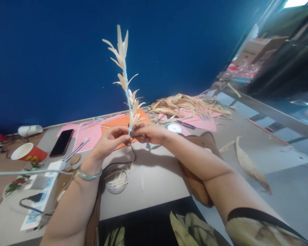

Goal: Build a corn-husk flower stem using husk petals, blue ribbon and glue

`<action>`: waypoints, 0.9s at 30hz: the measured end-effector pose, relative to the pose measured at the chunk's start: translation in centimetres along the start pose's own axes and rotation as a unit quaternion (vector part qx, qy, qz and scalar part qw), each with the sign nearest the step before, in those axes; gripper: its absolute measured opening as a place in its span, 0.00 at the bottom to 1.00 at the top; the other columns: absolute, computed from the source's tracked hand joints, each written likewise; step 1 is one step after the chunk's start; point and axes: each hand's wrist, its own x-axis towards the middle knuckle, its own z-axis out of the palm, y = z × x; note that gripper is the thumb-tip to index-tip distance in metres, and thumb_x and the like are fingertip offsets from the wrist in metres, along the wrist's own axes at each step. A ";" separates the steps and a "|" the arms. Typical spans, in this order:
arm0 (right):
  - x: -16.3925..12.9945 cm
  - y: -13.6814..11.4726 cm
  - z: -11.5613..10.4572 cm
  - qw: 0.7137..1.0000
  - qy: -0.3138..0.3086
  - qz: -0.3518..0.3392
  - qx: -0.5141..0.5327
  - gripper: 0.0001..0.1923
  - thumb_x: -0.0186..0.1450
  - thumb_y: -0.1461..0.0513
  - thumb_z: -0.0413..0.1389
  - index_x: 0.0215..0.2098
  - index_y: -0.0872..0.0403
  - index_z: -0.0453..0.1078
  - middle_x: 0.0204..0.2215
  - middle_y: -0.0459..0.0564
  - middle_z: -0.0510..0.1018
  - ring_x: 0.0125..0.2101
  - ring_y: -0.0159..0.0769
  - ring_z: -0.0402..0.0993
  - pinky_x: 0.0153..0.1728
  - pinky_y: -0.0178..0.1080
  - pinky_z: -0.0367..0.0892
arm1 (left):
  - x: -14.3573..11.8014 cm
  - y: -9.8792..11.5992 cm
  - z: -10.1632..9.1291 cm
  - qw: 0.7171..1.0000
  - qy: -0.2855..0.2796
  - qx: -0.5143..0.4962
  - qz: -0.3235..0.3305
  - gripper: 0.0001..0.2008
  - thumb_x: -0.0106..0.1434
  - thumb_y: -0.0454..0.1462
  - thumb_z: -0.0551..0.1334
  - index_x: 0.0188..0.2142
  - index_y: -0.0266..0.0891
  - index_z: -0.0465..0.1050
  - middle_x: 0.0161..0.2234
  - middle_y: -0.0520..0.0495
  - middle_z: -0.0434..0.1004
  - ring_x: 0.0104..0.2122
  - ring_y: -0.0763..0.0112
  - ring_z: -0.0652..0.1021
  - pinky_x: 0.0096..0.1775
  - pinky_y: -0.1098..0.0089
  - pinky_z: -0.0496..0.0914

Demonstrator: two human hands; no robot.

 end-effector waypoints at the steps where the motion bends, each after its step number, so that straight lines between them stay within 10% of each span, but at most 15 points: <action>1: -0.1 0.0 0.1 1.000 0.002 0.004 0.001 0.09 0.53 0.64 0.63 0.29 0.56 0.68 0.13 0.36 0.62 0.13 0.20 0.49 0.12 0.26 0.45 | 0.0 0.0 0.0 1.000 0.006 -0.001 0.001 0.11 0.55 0.41 0.73 0.34 0.37 0.78 0.24 0.49 0.79 0.24 0.71 0.79 0.31 0.69 0.75; 7: -0.3 0.4 0.9 0.993 0.070 -0.033 -0.087 0.13 0.53 0.59 0.66 0.25 0.55 0.65 0.12 0.34 0.58 0.12 0.20 0.43 0.12 0.29 0.37 | 0.1 0.1 -0.2 0.999 0.044 -0.023 0.014 0.13 0.51 0.41 0.74 0.31 0.37 0.77 0.24 0.50 0.78 0.23 0.71 0.78 0.30 0.69 0.75; 27: -0.1 2.2 2.0 0.921 0.225 -0.199 -0.247 0.09 0.57 0.58 0.64 0.29 0.56 0.74 0.29 0.48 0.79 0.33 0.33 0.73 0.38 0.36 0.67 | 0.4 -0.3 -0.4 0.994 0.097 -0.027 -0.040 0.17 0.51 0.43 0.74 0.28 0.37 0.69 0.22 0.53 0.75 0.21 0.75 0.76 0.28 0.73 0.72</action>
